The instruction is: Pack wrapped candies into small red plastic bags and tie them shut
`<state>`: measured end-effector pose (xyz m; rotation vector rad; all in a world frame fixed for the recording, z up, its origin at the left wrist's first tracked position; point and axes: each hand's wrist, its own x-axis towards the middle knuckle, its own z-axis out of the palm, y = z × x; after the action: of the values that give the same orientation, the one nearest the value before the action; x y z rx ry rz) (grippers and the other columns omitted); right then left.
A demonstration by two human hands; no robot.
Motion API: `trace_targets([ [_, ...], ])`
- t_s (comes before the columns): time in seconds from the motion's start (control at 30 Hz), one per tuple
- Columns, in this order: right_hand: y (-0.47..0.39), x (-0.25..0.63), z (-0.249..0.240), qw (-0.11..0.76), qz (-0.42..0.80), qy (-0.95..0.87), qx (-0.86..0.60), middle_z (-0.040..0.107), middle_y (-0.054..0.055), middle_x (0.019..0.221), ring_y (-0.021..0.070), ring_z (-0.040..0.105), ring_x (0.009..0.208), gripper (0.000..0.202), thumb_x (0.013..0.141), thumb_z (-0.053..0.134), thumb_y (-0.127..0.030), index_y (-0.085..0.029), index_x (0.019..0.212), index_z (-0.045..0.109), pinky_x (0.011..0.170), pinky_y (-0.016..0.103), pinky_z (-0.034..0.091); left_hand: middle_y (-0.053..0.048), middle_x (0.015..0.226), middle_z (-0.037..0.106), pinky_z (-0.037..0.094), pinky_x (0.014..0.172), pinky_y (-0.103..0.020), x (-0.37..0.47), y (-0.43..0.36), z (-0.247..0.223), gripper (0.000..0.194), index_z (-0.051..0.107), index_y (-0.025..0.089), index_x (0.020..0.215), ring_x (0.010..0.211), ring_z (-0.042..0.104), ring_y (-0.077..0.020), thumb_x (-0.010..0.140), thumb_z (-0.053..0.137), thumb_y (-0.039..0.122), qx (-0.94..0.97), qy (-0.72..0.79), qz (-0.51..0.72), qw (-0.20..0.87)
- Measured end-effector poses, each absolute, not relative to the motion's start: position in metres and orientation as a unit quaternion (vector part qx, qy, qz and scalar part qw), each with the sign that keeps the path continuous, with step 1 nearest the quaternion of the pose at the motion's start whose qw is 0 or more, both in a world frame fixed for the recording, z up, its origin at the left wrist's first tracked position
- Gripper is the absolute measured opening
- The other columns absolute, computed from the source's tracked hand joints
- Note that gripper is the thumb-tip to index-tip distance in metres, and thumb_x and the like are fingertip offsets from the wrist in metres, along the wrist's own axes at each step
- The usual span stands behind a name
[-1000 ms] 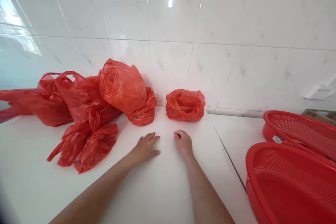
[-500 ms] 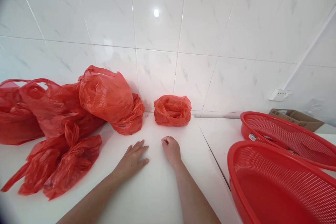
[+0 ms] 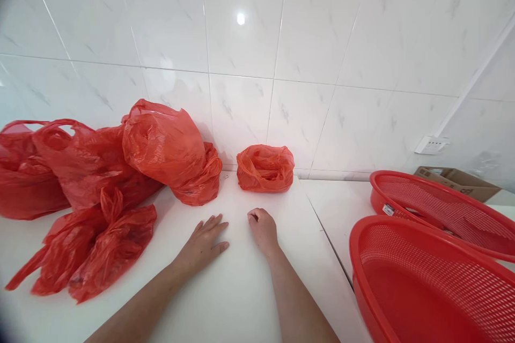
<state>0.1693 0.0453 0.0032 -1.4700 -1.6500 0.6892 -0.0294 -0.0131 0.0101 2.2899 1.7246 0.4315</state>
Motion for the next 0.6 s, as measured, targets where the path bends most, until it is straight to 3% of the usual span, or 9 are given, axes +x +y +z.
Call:
trace_targets([
  [0.6, 0.0422, 0.1697, 0.0050, 0.404, 0.278, -0.655, -0.574, 0.065, -0.002, 0.086, 0.0146, 0.058, 0.076, 0.018, 0.080, 0.046, -0.028, -0.024, 0.079, 0.063, 0.070, 0.027, 0.043, -0.008, 0.152, 0.027, 0.015, 0.115, -0.049, -0.0303, -0.0117, 0.0079, 0.054, 0.046, 0.022, 0.136, 0.142, 0.019, -0.0259, 0.087, 0.043, 0.046, 0.787, 0.586, 0.155, 0.117],
])
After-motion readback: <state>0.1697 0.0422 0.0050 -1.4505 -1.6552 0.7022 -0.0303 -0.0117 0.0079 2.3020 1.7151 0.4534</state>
